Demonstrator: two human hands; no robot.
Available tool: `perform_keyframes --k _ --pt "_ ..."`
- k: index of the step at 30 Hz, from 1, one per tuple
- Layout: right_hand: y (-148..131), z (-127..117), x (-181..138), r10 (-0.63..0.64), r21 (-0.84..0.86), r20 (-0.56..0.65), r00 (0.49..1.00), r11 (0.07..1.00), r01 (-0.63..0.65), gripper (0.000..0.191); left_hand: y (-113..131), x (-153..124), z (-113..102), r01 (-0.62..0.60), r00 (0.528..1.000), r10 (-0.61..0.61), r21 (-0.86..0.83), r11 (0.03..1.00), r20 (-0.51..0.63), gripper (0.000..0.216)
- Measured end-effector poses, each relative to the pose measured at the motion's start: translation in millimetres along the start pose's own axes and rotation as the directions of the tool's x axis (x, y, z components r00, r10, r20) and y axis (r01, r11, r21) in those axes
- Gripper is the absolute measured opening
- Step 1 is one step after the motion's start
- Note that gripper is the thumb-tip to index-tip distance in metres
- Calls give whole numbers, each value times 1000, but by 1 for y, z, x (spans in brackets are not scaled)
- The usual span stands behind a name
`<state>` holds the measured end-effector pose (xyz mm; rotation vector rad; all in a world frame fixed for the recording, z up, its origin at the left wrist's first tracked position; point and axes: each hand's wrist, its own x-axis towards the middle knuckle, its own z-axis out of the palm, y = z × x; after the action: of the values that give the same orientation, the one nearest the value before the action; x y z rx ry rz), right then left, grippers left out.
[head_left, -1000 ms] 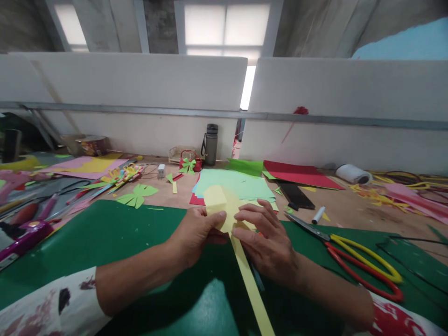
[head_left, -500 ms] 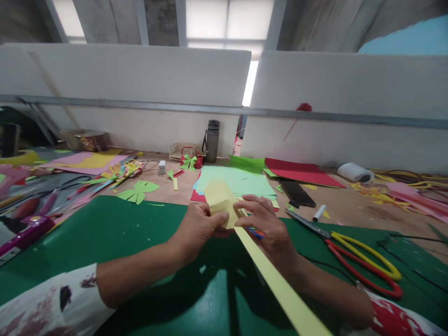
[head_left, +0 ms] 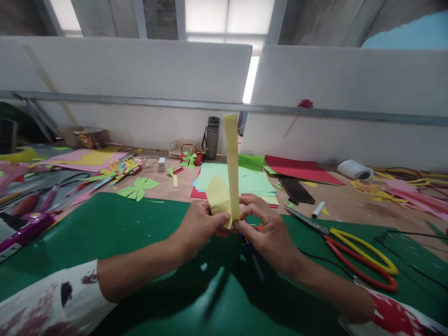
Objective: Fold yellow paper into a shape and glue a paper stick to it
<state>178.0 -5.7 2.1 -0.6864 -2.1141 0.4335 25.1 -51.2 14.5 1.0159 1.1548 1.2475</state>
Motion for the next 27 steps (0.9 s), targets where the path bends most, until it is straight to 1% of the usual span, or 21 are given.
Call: perform_keyframes --k 5,8,10,12,14,17,19,21,22,24,26,27 --pt "-1 0 1 83 -18 21 996 996 -82 8 -2 -1 -3 2 999 -1 -19 1000 47 29" --pt "-1 1 1 126 -25 21 992 992 -126 12 -1 -2 -5 0 994 4 -40 999 111 30" --pt "-2 0 2 130 -13 39 991 991 -130 12 0 -2 -6 -7 989 13 -36 999 146 30" --pt "-2 0 3 122 -6 57 991 993 -122 13 0 -2 -6 -5 990 6 -8 1000 140 29" --pt "-2 -1 4 119 -10 63 991 993 -118 15 -1 -1 -6 1 995 -1 7 1000 103 29" --pt "-2 -4 4 105 -9 50 993 995 -104 11 -2 1 -6 5 998 -3 -43 999 58 32" --pt "0 -7 4 29 -24 12 1000 999 -29 7 -2 3 -7 25 999 -21 -81 996 44 33" --pt "0 -10 3 -135 -98 -52 990 987 129 6 -1 4 -8 48 998 -44 -114 992 36 35" --pt "1 -11 2 -242 -160 -77 967 961 227 6 -1 5 -9 55 998 -51 -128 990 33 36" --pt "1 -13 1 -440 -289 -85 894 870 400 9 0 4 -10 53 998 -49 -156 986 34 39" --pt "1 -14 -1 -556 -375 -56 829 781 499 11 -1 4 -10 47 998 -41 -171 984 40 40" --pt "2 -14 -2 -586 -398 -40 809 753 525 13 -1 3 -10 47 998 -41 -172 984 40 40"
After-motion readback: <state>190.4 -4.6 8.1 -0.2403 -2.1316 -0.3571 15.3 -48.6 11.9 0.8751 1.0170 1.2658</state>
